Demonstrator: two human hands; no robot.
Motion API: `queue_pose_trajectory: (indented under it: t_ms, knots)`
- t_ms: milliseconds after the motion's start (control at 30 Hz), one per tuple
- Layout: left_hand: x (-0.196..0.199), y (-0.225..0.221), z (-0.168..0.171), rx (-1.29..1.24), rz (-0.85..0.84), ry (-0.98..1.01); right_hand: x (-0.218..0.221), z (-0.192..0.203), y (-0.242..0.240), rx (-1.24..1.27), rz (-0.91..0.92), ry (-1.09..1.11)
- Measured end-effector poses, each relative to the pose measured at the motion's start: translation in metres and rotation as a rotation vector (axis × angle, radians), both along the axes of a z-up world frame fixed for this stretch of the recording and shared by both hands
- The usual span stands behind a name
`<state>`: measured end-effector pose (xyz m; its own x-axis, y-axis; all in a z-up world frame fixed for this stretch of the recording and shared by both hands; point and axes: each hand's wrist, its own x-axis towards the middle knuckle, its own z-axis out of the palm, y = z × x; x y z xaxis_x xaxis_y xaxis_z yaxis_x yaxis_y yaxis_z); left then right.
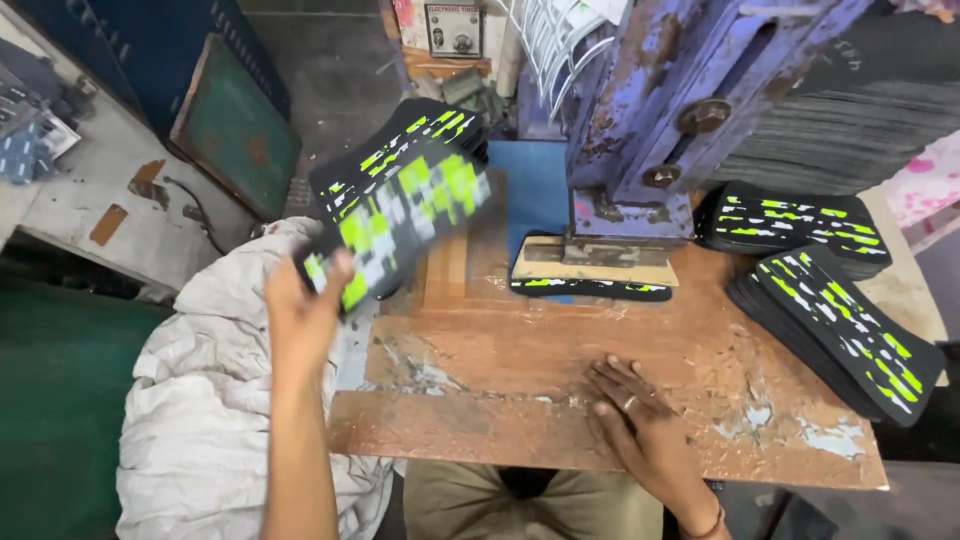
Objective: Operating a manual or semi-automatic stamping machine to print patterns onto flexible shoe material components.
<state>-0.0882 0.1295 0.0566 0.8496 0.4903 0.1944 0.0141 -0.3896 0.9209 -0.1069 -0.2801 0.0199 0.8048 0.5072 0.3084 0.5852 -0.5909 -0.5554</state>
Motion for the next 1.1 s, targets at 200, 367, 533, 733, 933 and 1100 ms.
queue_pose_trajectory:
  t_ms: [200, 367, 533, 733, 933, 1100]
  knots:
    - [0.097, 0.024, 0.042, -0.042, -0.165, -0.356, -0.001, 0.004, -0.001, 0.171, -0.102, 0.111]
    - [0.065, -0.006, 0.061, 0.344, 0.011, -0.327, 0.001, 0.004, -0.001, 0.168, -0.112, 0.136]
    - [0.006, -0.054, 0.055, 0.481, 0.042, -0.377, 0.002, -0.004, -0.004, 0.223, -0.092, 0.131]
    - [-0.022, -0.096, -0.004, 0.222, -0.172, -0.11, 0.003, -0.02, -0.014, 0.366, -0.09, 0.221]
    - [-0.035, -0.109, -0.045, 0.059, -0.336, 0.125, 0.002, -0.007, -0.008, 0.351, -0.099, 0.199]
    - [-0.042, -0.114, -0.05, 0.097, -0.314, 0.037, 0.002, -0.004, -0.006, 0.329, -0.106, 0.196]
